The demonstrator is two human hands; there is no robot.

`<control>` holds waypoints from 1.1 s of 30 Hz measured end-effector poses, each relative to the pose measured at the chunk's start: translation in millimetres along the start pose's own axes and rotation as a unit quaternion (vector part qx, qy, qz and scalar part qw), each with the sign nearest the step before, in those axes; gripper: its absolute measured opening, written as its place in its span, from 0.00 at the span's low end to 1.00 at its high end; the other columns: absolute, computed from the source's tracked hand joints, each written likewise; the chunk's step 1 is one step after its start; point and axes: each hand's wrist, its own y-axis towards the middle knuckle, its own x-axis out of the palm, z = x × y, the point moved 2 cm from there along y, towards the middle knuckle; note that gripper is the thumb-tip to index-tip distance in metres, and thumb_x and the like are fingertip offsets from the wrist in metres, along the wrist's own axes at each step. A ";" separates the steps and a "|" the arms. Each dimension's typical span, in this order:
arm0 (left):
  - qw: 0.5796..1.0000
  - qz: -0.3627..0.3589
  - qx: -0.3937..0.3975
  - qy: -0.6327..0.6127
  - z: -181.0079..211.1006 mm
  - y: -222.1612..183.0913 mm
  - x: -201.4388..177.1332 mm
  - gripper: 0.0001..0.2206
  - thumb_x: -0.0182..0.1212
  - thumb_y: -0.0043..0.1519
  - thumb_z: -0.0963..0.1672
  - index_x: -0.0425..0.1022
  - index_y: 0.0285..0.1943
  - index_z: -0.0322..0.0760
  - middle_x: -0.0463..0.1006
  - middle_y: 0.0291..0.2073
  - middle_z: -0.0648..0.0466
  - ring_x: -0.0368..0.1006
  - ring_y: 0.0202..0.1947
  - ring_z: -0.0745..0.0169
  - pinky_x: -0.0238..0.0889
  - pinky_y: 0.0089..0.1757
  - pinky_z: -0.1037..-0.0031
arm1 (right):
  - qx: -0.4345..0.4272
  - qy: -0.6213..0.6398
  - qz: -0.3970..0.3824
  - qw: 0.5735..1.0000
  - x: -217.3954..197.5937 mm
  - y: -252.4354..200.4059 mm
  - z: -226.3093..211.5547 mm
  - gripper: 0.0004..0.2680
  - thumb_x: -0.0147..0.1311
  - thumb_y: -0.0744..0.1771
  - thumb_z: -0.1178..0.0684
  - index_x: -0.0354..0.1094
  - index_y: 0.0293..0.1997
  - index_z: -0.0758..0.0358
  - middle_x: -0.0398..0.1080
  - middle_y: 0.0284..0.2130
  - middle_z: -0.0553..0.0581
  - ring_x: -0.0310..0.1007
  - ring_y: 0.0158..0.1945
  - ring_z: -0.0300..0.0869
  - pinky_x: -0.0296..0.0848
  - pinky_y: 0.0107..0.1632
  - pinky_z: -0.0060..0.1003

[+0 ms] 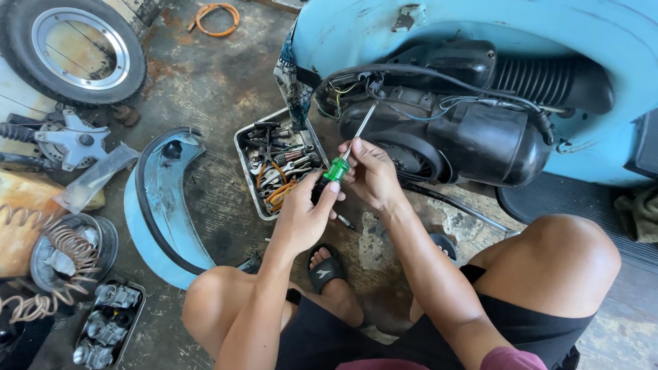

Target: The person sits on the floor beside a blue scooter and uses a green-handled screwdriver to loosen and turn screws on the scooter's engine fan cover, repositioning the tool on different screws. They occasionally reach into a metal tray of tools beside them and set the screwdriver down on the floor.

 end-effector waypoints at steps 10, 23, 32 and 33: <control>0.985 -0.033 -0.059 0.157 32.2 1.5 -13.8 0.31 0.37 0.69 0.58 0.74 0.62 0.34 0.82 0.46 0.35 0.78 0.52 0.36 0.67 0.51 0.50 | -0.002 0.009 -0.032 0.999 -18.5 8.9 5.3 0.11 0.52 0.70 0.53 0.68 0.48 0.76 0.59 0.23 0.51 0.70 0.26 0.39 0.80 0.33 0.34; 0.977 0.021 -0.038 0.211 38.2 142.7 34.0 0.15 0.59 0.57 0.57 0.83 0.48 0.60 0.85 0.38 0.63 0.80 0.50 0.57 0.72 0.51 0.63 | -0.023 0.035 0.001 0.999 -6.2 -2.4 0.8 0.08 0.55 0.70 0.55 0.68 0.40 0.71 0.55 0.19 0.47 0.65 0.21 0.36 0.68 0.26 0.27; 0.987 0.098 -0.048 0.116 22.1 164.4 51.4 0.17 0.64 0.53 0.54 0.85 0.46 0.52 0.86 0.34 0.57 0.81 0.47 0.48 0.74 0.48 0.63 | -0.032 0.022 0.009 0.999 0.7 -8.4 -4.4 0.07 0.53 0.70 0.56 0.66 0.34 0.66 0.52 0.18 0.44 0.62 0.20 0.33 0.65 0.22 0.24; 0.986 0.100 -0.053 0.125 18.5 167.7 52.2 0.17 0.64 0.52 0.55 0.85 0.46 0.53 0.86 0.34 0.58 0.81 0.46 0.49 0.74 0.48 0.63 | -0.038 0.014 0.011 0.999 0.0 -8.2 -3.3 0.07 0.53 0.70 0.56 0.65 0.33 0.65 0.52 0.19 0.44 0.62 0.19 0.33 0.64 0.22 0.24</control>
